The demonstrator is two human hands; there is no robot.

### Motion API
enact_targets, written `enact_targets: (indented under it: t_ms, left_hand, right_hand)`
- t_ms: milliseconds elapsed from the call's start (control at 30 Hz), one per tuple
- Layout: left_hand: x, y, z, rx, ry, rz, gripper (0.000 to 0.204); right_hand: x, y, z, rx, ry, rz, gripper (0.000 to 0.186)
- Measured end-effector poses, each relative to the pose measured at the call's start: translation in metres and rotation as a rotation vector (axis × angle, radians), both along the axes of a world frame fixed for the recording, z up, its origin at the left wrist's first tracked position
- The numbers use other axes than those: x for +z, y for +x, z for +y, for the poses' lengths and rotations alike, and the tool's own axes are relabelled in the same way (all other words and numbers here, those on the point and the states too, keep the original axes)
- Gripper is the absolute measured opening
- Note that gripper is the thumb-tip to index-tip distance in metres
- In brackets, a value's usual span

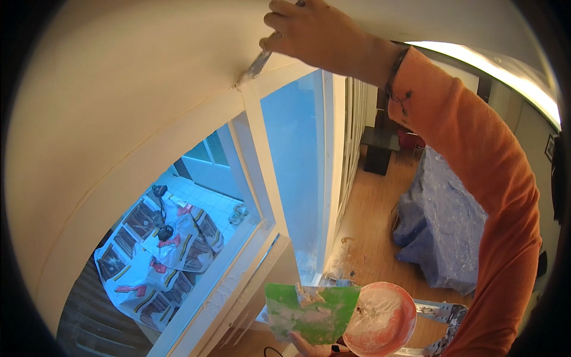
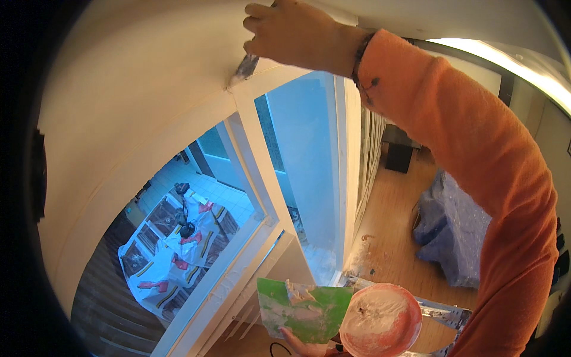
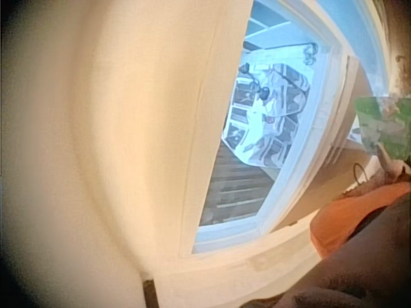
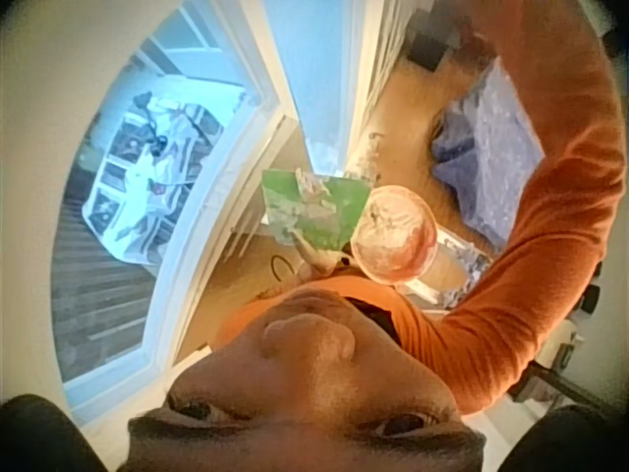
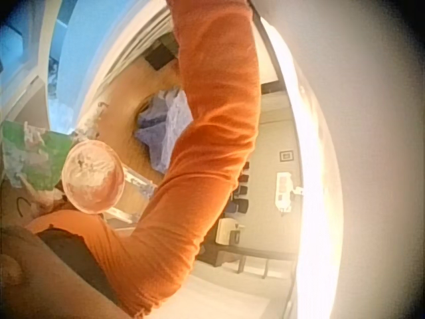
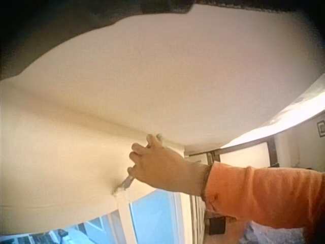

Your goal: The person applies adhesive to a wall section using a putty knife, then positions and smooths a large sheet of white wallpaper onto the wall using a green plastic smoother. The person works on a wall adjacent to a window, smoothing the paper from the center outward to remove air bubbles.

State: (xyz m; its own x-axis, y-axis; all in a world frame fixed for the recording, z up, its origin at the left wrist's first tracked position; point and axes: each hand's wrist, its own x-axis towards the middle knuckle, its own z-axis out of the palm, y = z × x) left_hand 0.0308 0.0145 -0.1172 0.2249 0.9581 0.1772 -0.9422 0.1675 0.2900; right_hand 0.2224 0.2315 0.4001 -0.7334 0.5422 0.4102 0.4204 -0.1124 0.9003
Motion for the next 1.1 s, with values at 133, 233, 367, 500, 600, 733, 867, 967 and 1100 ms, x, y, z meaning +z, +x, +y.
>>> enact_targets:
  t_ms: [133,233,367,500,600,733,867,967,1100]
  left_hand:
    - [-0.001,0.000,0.003,0.037,0.039,0.097,0.080]
    - [-0.002,-0.004,-0.001,-0.095,-0.018,-0.047,0.081]
    - [-0.012,-0.002,0.000,-0.035,-0.031,-0.005,0.081]
    - [-0.013,-0.004,0.000,-0.025,-0.056,-0.010,0.082]
    - [-0.015,-0.002,-0.001,-0.035,-0.071,-0.014,0.082]
    - [-0.016,-0.002,-0.002,-0.036,-0.080,-0.017,0.082]
    - [-0.017,-0.003,-0.003,-0.028,-0.098,-0.020,0.083]
    - [-0.017,-0.001,-0.003,-0.025,-0.106,-0.024,0.083]
    - [-0.017,0.001,-0.003,-0.032,-0.107,-0.027,0.084]
  right_hand:
    - [0.005,0.007,0.013,0.110,0.020,-0.006,0.018]
    - [0.014,0.004,0.009,0.098,-0.043,-0.038,0.018]
    - [0.021,-0.002,0.017,0.035,-0.022,-0.023,0.019]
    - [0.020,-0.009,0.014,-0.065,-0.085,0.089,0.019]
    - [0.006,-0.001,0.000,-0.035,-0.060,0.110,0.020]
    - [-0.002,0.005,0.001,-0.099,-0.010,0.130,0.024]
    - [0.006,0.009,-0.011,-0.165,0.010,0.176,0.030]
    - [0.002,0.023,-0.012,-0.062,-0.007,0.215,0.033]
    - [-0.017,0.049,-0.001,0.008,0.095,0.256,0.039]
